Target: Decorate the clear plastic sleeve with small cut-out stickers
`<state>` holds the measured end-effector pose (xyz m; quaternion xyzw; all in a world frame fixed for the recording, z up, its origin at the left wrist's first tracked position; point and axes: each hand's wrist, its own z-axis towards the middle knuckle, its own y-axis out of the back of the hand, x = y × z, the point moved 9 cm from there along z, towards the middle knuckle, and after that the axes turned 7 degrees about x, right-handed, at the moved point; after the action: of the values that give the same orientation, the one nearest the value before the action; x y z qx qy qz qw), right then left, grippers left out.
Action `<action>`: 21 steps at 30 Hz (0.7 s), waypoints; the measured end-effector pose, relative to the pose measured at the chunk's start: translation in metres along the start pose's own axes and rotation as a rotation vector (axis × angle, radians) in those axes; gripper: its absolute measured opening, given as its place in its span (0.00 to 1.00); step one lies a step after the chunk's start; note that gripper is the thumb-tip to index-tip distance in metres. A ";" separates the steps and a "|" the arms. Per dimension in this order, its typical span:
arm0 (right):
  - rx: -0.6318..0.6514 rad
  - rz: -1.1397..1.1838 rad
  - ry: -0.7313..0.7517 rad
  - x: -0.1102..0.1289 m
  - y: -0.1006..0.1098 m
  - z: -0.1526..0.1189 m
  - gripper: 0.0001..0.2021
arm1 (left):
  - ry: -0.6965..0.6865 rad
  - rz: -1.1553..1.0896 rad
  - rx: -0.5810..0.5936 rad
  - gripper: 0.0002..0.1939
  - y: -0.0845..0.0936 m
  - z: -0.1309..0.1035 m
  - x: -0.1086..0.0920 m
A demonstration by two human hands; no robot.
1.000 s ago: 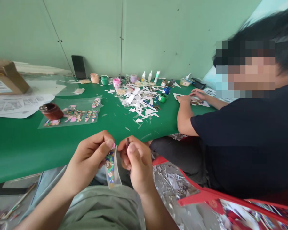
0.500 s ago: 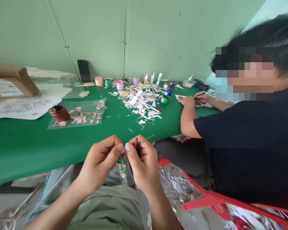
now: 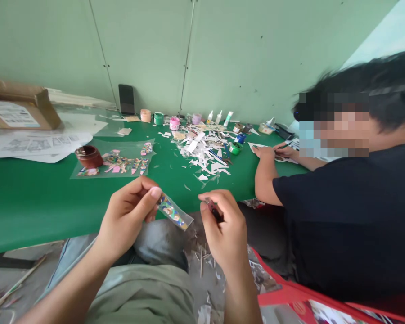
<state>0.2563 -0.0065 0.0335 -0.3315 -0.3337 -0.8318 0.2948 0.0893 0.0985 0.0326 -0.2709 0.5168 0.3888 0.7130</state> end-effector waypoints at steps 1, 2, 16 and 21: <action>0.052 0.042 -0.005 0.002 -0.004 -0.001 0.05 | -0.002 0.002 0.011 0.12 -0.002 -0.001 -0.001; 0.101 0.106 -0.014 0.003 -0.009 -0.003 0.07 | -0.003 0.004 0.020 0.12 -0.004 -0.002 -0.002; 0.233 0.175 -0.029 0.023 -0.043 -0.008 0.19 | 0.160 -0.387 0.103 0.15 -0.020 -0.003 0.025; 0.141 0.189 -0.101 0.018 -0.048 -0.004 0.22 | 0.168 -0.219 0.350 0.23 -0.035 -0.018 0.026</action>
<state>0.2100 0.0147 0.0275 -0.3813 -0.3729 -0.7571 0.3773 0.1134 0.0716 0.0016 -0.2289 0.6014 0.1894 0.7416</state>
